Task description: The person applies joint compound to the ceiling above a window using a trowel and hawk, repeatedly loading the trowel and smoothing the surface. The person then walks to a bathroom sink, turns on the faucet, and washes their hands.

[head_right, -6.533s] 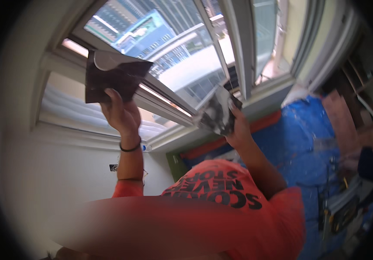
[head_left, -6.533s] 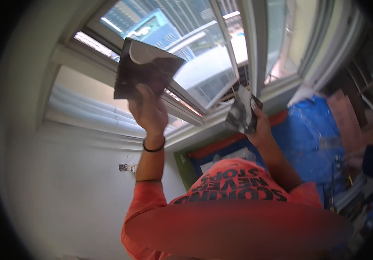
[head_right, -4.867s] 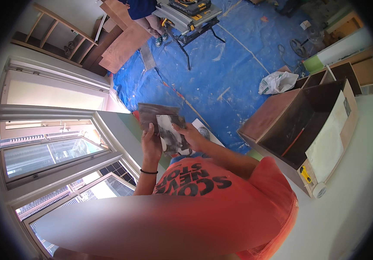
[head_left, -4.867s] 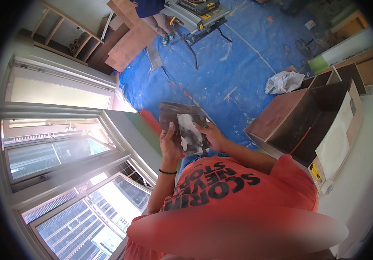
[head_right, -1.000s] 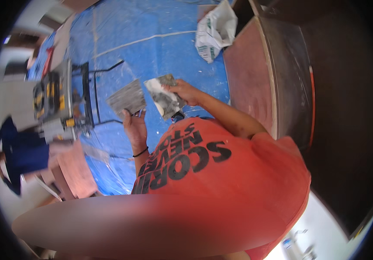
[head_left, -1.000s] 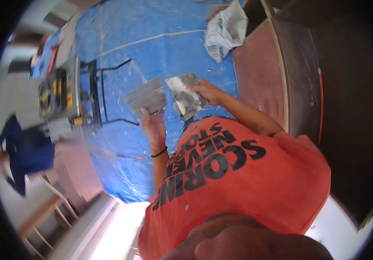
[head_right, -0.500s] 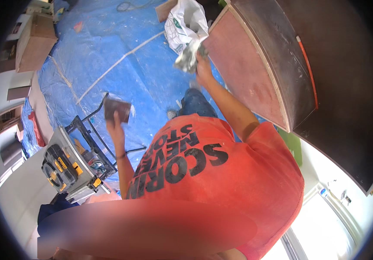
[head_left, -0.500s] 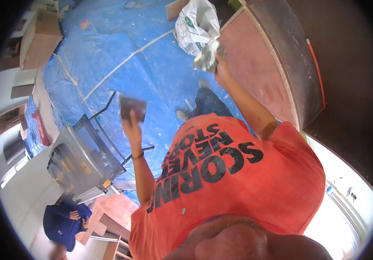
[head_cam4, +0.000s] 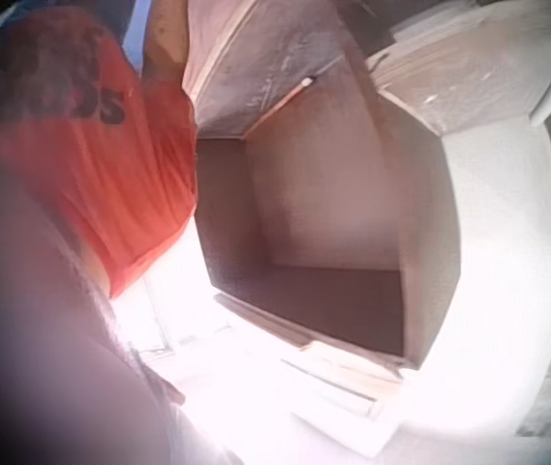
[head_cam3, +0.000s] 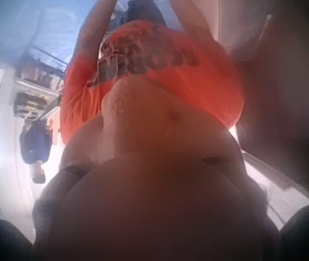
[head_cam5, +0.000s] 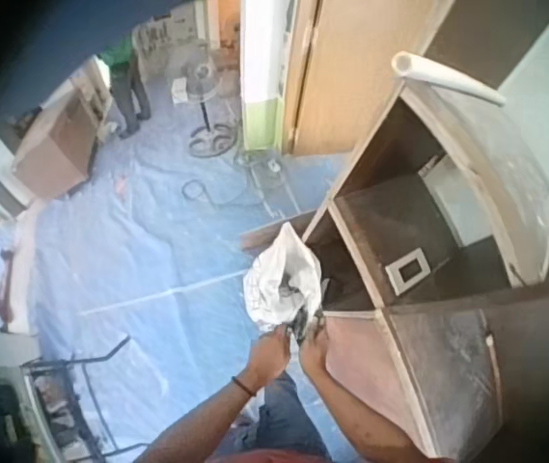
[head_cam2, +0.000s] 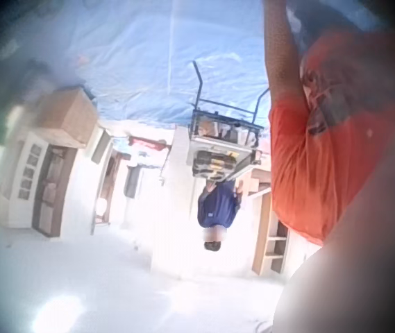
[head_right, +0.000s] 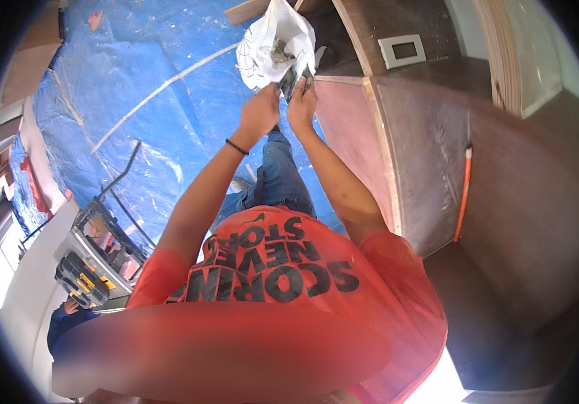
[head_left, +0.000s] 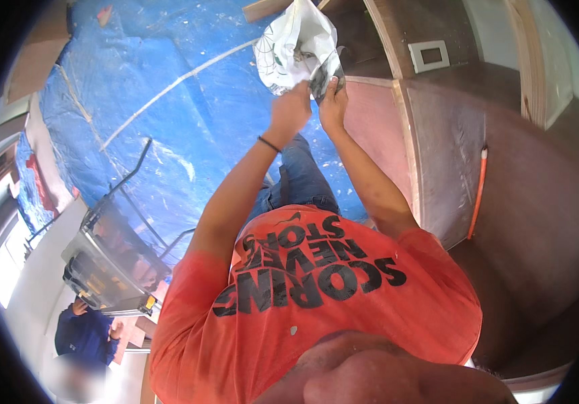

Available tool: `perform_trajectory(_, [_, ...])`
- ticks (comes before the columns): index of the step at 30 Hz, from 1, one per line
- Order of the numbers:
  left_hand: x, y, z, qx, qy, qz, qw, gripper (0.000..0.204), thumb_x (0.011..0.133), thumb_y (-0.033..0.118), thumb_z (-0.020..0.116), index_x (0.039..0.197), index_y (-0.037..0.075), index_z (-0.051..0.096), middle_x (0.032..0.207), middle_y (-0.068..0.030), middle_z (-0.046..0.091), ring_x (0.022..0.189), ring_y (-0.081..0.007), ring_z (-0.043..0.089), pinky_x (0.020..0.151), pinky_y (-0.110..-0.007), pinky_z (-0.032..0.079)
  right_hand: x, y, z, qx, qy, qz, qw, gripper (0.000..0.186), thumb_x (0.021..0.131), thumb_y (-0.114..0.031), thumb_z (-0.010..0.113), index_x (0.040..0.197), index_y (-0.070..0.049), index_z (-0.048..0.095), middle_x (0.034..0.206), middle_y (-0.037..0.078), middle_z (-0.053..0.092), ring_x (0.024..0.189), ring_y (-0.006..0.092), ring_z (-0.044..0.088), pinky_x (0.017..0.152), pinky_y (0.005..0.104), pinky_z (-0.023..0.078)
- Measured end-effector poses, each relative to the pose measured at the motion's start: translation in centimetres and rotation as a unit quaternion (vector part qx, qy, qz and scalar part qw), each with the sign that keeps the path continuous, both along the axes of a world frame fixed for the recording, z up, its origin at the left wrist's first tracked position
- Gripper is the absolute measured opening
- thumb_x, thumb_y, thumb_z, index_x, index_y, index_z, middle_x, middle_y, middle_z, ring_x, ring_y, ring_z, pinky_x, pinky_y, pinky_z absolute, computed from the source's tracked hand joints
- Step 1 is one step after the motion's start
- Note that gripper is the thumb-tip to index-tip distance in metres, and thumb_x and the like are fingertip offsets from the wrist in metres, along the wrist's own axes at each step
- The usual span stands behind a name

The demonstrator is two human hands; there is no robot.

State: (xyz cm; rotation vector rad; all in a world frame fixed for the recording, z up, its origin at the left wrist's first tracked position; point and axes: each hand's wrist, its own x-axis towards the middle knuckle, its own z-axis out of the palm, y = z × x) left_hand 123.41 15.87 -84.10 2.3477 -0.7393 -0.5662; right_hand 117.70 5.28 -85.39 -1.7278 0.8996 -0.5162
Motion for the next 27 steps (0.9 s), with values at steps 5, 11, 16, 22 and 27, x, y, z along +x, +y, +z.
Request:
perform_trajectory(5, [7.6,-4.9,-7.4,0.039,0.121,0.063,0.99,0.035,0.098,0.028,0.052,0.126,0.009,0.061,0.11,-0.0221,0.071,0.104,-0.0411,0.068,0.091,-0.051,0.052,1.5,-4.5,-1.9,-0.035,0.082,0.04,0.995,0.044,0.107,-0.029,0.044,0.128,0.008,0.056,0.109,0.032,0.067,0.103,0.0459,0.065,0.089,0.0477,0.049])
perform_trajectory(11, [11.4,-5.6,-14.7,-0.052,0.25,0.201,0.946,0.049,0.091,0.029,0.071,0.129,0.0,0.059,0.114,-0.0241,0.07,0.106,-0.0365,0.069,0.091,-0.044,0.053,1.1,-6.2,-1.4,-0.032,0.058,0.023,0.998,0.046,0.105,-0.017,0.045,0.147,0.001,0.044,0.135,0.03,0.058,0.124,0.0421,0.058,0.103,0.0438,0.046])
perform_trajectory(16, [9.8,-5.3,-18.0,-0.262,0.487,0.346,0.758,0.04,0.101,0.02,0.062,0.135,-0.001,0.053,0.112,-0.0157,0.069,0.098,-0.021,0.069,0.081,-0.039,0.056,-0.2,-6.1,-2.3,-0.029,0.055,0.045,0.997,0.046,0.103,-0.011,0.045,0.148,0.001,0.045,0.139,0.027,0.056,0.128,0.0419,0.055,0.105,0.0425,0.045])
perform_trajectory(22, [8.5,-5.2,-12.6,-0.301,0.722,0.366,0.505,0.039,0.106,0.024,0.045,0.138,0.003,0.053,0.074,-0.0037,0.055,0.054,-0.0144,0.047,0.048,-0.028,0.043,-0.9,-4.1,-1.3,-0.255,-0.011,0.253,0.933,0.062,0.078,0.009,0.058,0.136,-0.012,0.062,0.136,0.014,0.061,0.129,0.0369,0.056,0.107,0.0437,0.047])
perform_trajectory(27, [7.6,-4.6,-8.0,-0.337,0.742,0.339,0.471,0.034,0.103,0.029,0.052,0.125,0.002,0.057,0.079,-0.0065,0.063,0.054,-0.0123,0.054,0.048,-0.025,0.047,1.5,-2.2,-0.1,-0.28,-0.07,0.316,0.904,0.072,0.07,0.011,0.064,0.136,-0.019,0.063,0.14,0.007,0.059,0.13,0.0319,0.056,0.106,0.044,0.048])
